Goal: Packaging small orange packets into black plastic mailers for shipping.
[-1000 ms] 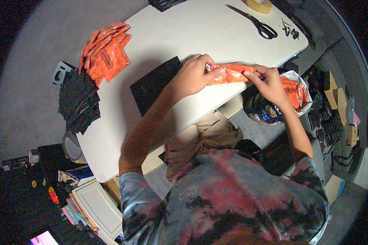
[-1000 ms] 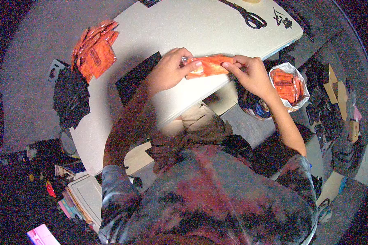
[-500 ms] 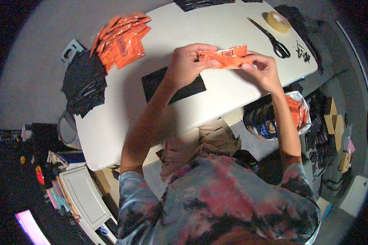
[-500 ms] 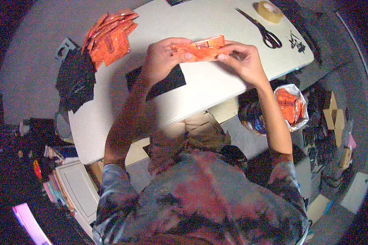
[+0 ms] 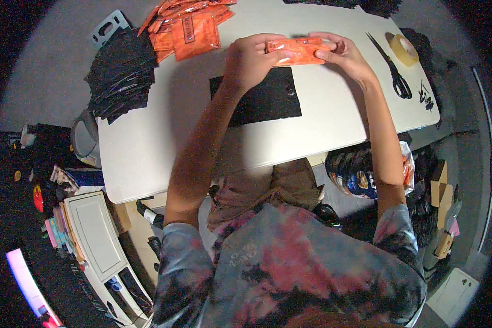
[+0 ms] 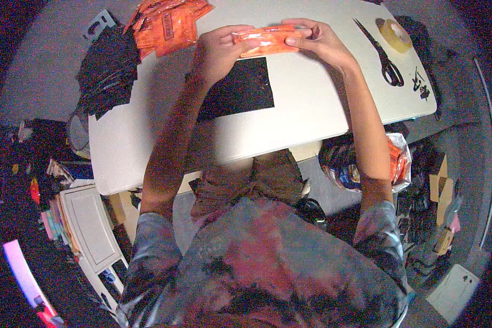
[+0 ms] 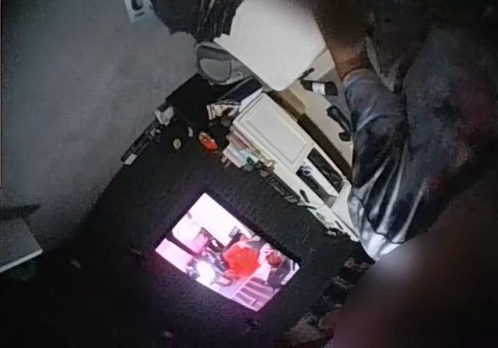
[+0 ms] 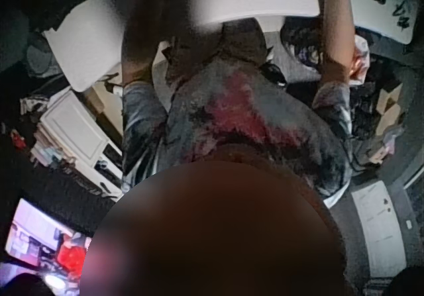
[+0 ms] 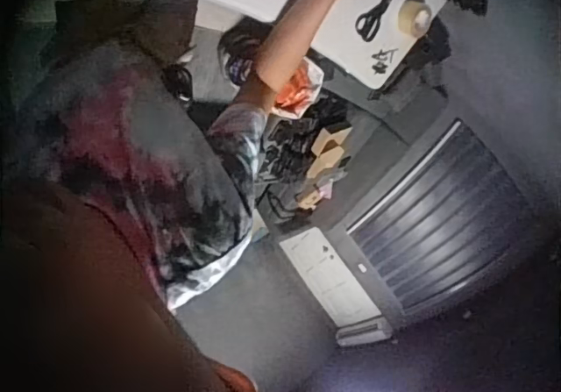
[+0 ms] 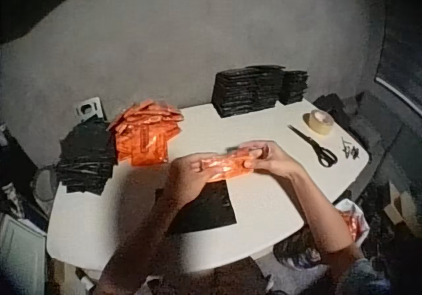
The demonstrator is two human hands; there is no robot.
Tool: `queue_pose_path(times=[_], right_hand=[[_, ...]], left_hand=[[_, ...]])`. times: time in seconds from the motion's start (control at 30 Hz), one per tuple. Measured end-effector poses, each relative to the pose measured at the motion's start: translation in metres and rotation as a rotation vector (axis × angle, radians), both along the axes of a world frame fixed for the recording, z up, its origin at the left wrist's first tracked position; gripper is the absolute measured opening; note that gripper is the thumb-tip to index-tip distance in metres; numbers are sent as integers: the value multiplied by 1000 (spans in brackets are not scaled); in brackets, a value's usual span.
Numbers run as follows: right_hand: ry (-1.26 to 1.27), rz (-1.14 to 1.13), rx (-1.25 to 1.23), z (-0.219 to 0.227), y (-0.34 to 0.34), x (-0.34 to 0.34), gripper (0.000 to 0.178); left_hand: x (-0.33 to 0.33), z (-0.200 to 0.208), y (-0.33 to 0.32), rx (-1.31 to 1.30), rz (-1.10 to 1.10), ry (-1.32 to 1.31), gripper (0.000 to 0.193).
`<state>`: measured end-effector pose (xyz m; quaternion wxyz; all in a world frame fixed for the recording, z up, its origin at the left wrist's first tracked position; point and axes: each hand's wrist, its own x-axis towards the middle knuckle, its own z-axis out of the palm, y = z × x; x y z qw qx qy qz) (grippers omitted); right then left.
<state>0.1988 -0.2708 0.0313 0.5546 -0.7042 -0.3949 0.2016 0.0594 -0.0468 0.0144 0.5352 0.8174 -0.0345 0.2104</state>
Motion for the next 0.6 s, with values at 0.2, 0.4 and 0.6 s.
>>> queue_pose_path(times=[0.2, 0.4, 0.6], right_hand=[[24, -163, -108, -25, -31, 34, 24], [41, -287, 18, -33, -40, 45, 24], [112, -261, 102, -31, -37, 37, 27]], left_hand=[[-3, -7, -4, 446, 277, -185, 32], [-27, -12, -13, 477, -88, -19, 23], [-23, -16, -12, 507, 3, -98, 21]])
